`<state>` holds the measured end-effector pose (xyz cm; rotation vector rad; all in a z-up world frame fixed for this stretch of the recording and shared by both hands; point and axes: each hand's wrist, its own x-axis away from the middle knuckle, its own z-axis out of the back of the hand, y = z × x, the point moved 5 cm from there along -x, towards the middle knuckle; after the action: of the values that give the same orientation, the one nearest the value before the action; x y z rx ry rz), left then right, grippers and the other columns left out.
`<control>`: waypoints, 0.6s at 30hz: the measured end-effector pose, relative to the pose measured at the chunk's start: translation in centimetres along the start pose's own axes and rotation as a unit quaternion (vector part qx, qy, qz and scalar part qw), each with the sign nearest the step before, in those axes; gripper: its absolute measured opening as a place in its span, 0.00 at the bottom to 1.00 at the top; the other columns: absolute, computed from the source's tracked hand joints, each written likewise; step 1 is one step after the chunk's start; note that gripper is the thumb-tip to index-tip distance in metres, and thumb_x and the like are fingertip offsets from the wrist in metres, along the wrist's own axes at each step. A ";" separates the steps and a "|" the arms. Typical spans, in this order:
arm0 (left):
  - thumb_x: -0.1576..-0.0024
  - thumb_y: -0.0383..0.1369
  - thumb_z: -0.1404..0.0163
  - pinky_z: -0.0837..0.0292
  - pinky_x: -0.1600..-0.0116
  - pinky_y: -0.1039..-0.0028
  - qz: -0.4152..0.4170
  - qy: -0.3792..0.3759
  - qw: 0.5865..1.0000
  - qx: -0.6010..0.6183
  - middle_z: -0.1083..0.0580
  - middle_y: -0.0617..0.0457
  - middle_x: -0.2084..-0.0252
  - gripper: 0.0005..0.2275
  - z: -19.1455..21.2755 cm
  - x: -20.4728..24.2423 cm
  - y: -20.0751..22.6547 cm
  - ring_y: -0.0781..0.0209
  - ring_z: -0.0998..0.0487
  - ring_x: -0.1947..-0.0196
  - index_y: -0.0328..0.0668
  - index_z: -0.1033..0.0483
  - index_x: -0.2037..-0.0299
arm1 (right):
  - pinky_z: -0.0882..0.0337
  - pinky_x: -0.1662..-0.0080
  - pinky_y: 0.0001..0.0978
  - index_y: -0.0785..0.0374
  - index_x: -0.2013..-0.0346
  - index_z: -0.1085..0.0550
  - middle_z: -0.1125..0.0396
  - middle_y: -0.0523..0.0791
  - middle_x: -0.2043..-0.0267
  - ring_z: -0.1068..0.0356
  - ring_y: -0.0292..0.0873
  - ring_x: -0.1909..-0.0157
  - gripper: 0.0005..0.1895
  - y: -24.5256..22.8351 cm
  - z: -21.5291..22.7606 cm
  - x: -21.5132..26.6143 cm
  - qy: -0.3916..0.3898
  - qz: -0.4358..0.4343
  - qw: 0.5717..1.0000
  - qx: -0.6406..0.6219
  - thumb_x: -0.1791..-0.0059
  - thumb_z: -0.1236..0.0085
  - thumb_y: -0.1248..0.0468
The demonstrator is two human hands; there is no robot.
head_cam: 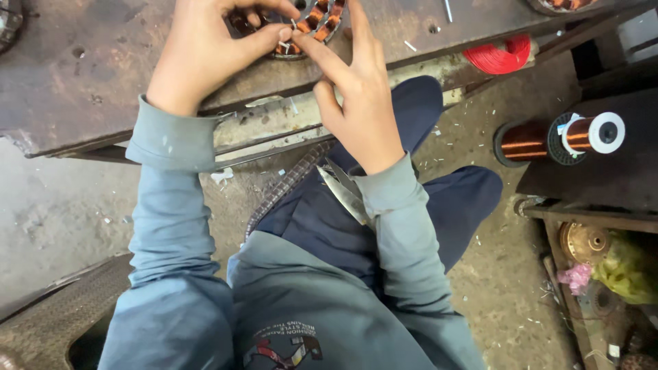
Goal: The person is assembling motor stators by inserting small white plastic spacers into the copper windings. They use scissors to cut the spacers and a screwdriver to push them into place.
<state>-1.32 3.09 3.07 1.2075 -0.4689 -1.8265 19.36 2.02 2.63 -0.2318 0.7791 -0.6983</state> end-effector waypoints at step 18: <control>0.34 0.22 0.43 0.30 0.51 0.70 -0.006 0.165 0.986 -0.024 0.23 0.46 0.59 0.03 0.4 1.4 1.8 0.51 0.22 0.59 0.31 0.22 0.53 | 0.41 0.31 0.48 0.45 0.26 0.36 0.43 0.58 0.27 0.43 0.60 0.29 0.41 -1.3 -0.3 1.1 -0.017 0.005 0.994 0.104 0.53 0.46 0.73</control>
<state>-1.03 0.86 3.76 1.4490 -0.2291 -1.5955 19.07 0.33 2.32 -0.0507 0.6697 -0.7594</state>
